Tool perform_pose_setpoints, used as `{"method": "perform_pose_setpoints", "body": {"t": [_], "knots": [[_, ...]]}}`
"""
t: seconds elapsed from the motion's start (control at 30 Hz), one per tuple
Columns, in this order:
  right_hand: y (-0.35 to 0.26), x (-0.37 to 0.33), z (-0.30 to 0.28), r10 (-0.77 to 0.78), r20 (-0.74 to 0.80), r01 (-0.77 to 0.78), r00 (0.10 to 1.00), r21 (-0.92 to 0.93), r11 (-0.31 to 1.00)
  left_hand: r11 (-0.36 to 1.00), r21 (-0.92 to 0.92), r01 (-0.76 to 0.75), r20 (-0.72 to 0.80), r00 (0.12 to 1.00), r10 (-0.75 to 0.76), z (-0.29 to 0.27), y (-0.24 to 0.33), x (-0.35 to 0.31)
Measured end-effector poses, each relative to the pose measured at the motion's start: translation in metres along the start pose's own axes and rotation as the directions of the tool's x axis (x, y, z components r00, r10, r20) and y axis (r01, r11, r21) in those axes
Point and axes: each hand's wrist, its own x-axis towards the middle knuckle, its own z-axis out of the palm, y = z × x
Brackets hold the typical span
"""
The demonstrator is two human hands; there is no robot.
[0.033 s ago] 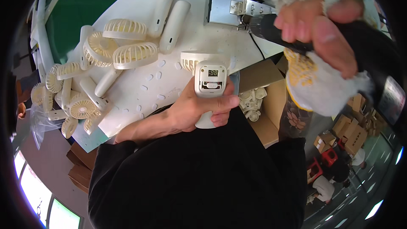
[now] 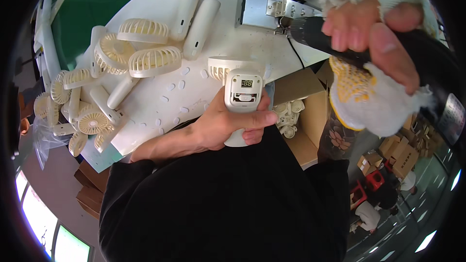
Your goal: Assembling portable fans on a production line using an electric screwdriver to secure screws into the handles.
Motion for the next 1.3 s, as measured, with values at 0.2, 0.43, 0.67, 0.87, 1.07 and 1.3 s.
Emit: {"method": "perform_pose_setpoints", "body": {"t": [0.2,0.43,0.67,0.87,1.07,1.3], "knots": [[-0.048,-0.021,0.086,0.068,-0.515,-0.121,0.854,-0.07,0.99,0.98,0.196,-0.027,-0.031,0.999,0.034,-0.003,0.001,0.004],[-0.069,-0.027,0.11,0.068,-0.378,-0.145,0.923,-0.181,0.973,0.967,0.251,-0.035,-0.064,0.997,0.052,-0.001,-0.001,0.005],[-0.052,-0.022,0.137,0.003,-0.544,-0.128,0.839,-0.193,0.973,0.943,0.33,-0.051,-0.075,0.994,0.08,0.0,-0.008,0.009],[-0.056,-0.031,0.127,0.085,-0.444,-0.223,0.892,-0.269,0.937,0.946,0.322,-0.028,-0.112,0.991,0.068,0.004,-0.002,0.006],[-0.047,-0.029,0.129,0.04,-0.554,-0.219,0.832,-0.26,0.94,0.933,0.359,0.002,-0.11,0.993,0.04,0.004,0.001,0.008],[-0.053,-0.027,0.13,0.031,-0.555,-0.187,0.832,-0.227,0.956,0.927,0.375,0.015,-0.13,0.991,0.036,0.006,0.008,0.008]]}}
